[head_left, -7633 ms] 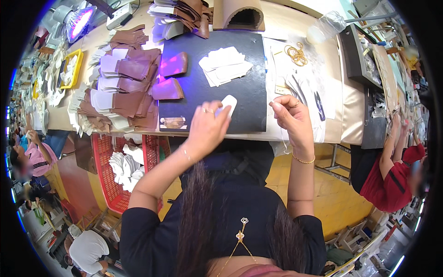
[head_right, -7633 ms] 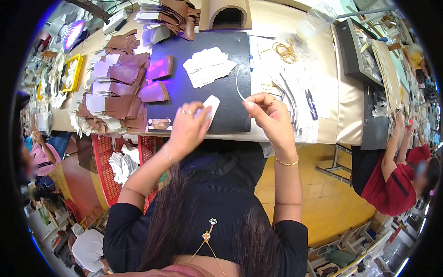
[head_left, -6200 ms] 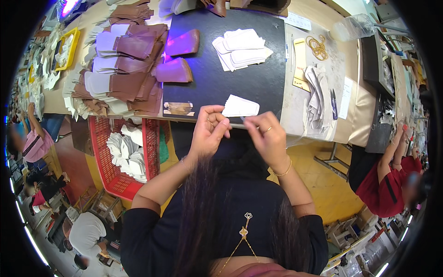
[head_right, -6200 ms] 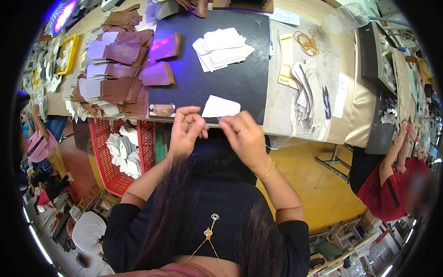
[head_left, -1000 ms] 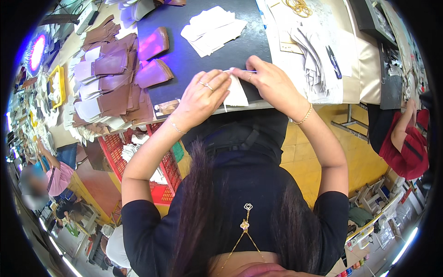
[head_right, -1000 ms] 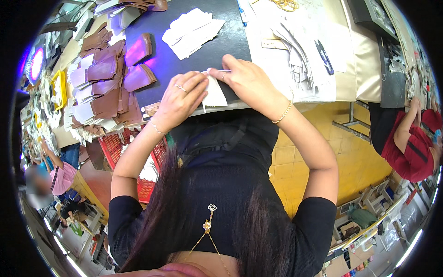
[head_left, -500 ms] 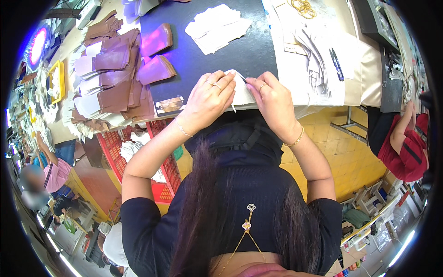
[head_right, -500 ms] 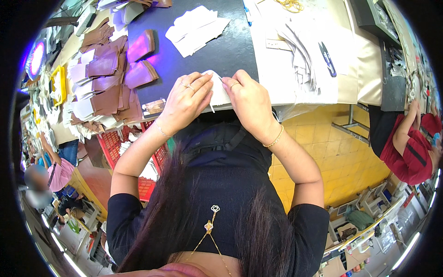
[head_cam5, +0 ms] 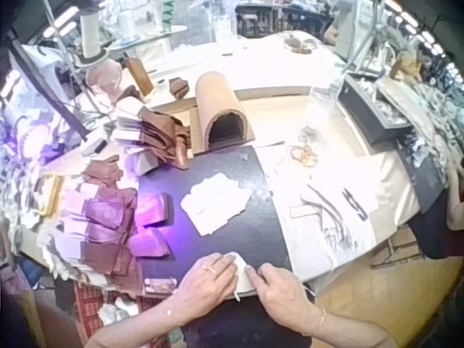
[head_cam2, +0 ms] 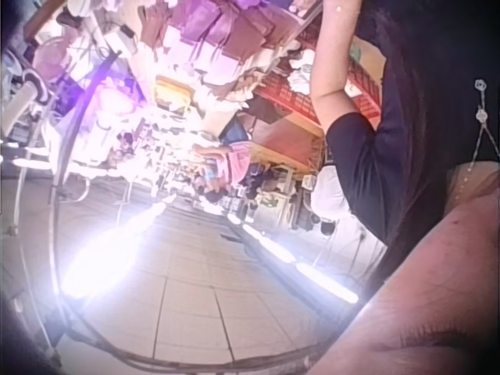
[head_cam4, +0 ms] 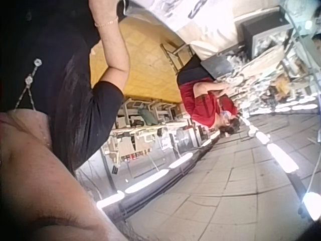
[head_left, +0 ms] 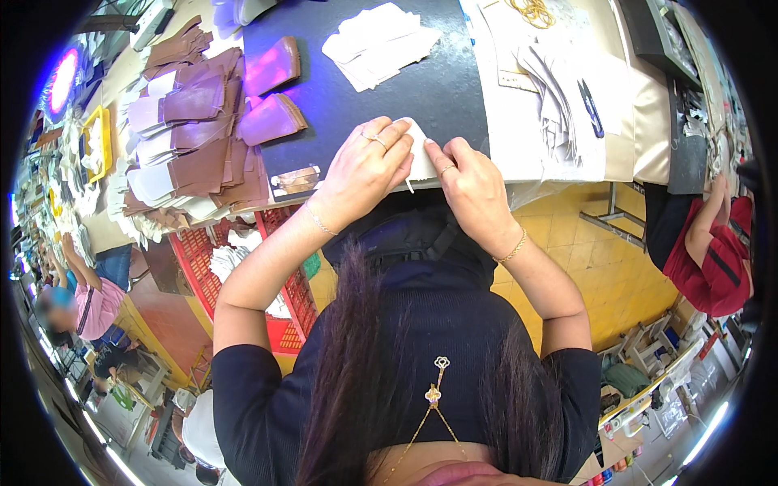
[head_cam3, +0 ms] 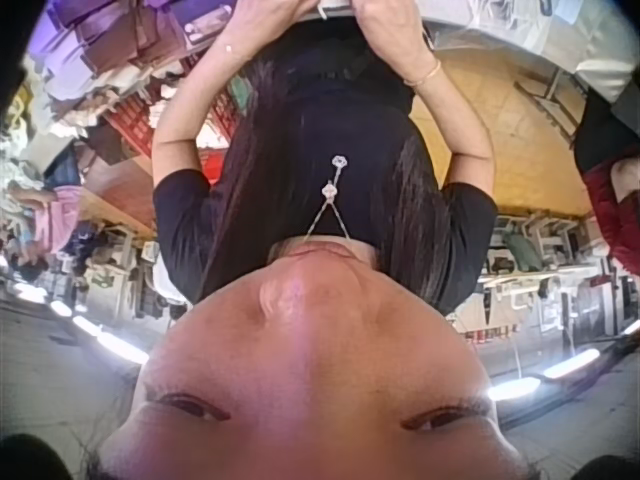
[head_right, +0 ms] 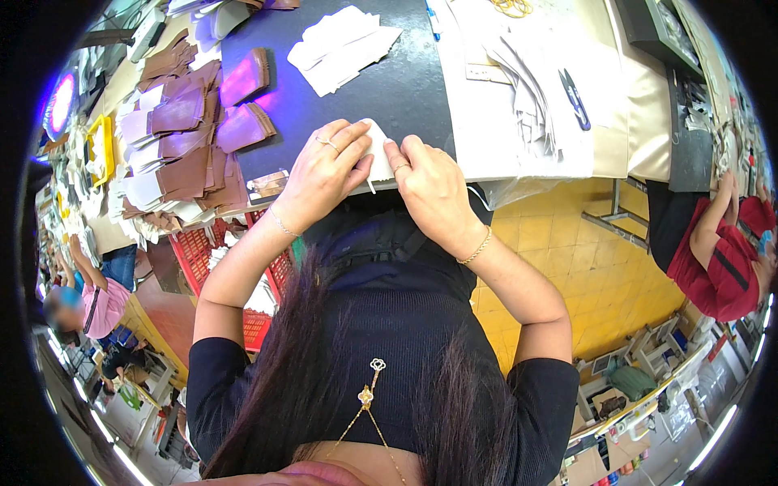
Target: The person repeatedly picks up small white fabric pieces and places them onto brown leather pieces on a worktable, then stacks the assembled units. The person also gathers a bundle of white fabric pieces, ties them with a rubber band, and hands the bundle to a coworker. Finally, the person folds a white fabric piece and places it on the table.
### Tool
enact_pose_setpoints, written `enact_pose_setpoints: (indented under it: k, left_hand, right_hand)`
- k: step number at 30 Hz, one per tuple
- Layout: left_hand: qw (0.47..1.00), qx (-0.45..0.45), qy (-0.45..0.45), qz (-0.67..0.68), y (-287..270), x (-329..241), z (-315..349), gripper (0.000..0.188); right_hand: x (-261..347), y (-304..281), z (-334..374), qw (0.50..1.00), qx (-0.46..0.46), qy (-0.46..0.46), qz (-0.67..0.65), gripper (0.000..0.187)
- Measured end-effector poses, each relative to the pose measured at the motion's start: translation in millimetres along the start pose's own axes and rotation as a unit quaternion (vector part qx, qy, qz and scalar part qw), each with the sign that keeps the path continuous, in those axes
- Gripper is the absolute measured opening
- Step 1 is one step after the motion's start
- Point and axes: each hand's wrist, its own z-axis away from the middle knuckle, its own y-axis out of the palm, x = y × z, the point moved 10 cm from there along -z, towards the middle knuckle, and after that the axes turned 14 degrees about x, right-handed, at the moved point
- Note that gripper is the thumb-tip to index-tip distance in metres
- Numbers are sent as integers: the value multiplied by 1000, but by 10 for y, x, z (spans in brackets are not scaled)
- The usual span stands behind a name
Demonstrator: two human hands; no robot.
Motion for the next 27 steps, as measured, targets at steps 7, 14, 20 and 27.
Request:
enact_pose_setpoints:
  k: [7,14,20,27]
  left_hand:
    - [1000,1,11,-6,-17,-18,-25,30]
    - [999,16,4,-40,19,13,-3,35]
    - [997,-17,-28,-63,-63,142,148,37]
    - [997,2,-44,-67,37,159,222,41]
  right_hand:
    - [1,27,2,1000,16,12,5,43]
    - [82,-22,-79,999,-5,-29,13,42]
    - [178,25,-344,995,-28,-94,18,36]
    - [-42,-60,-38,996,-34,-68,-48,36]
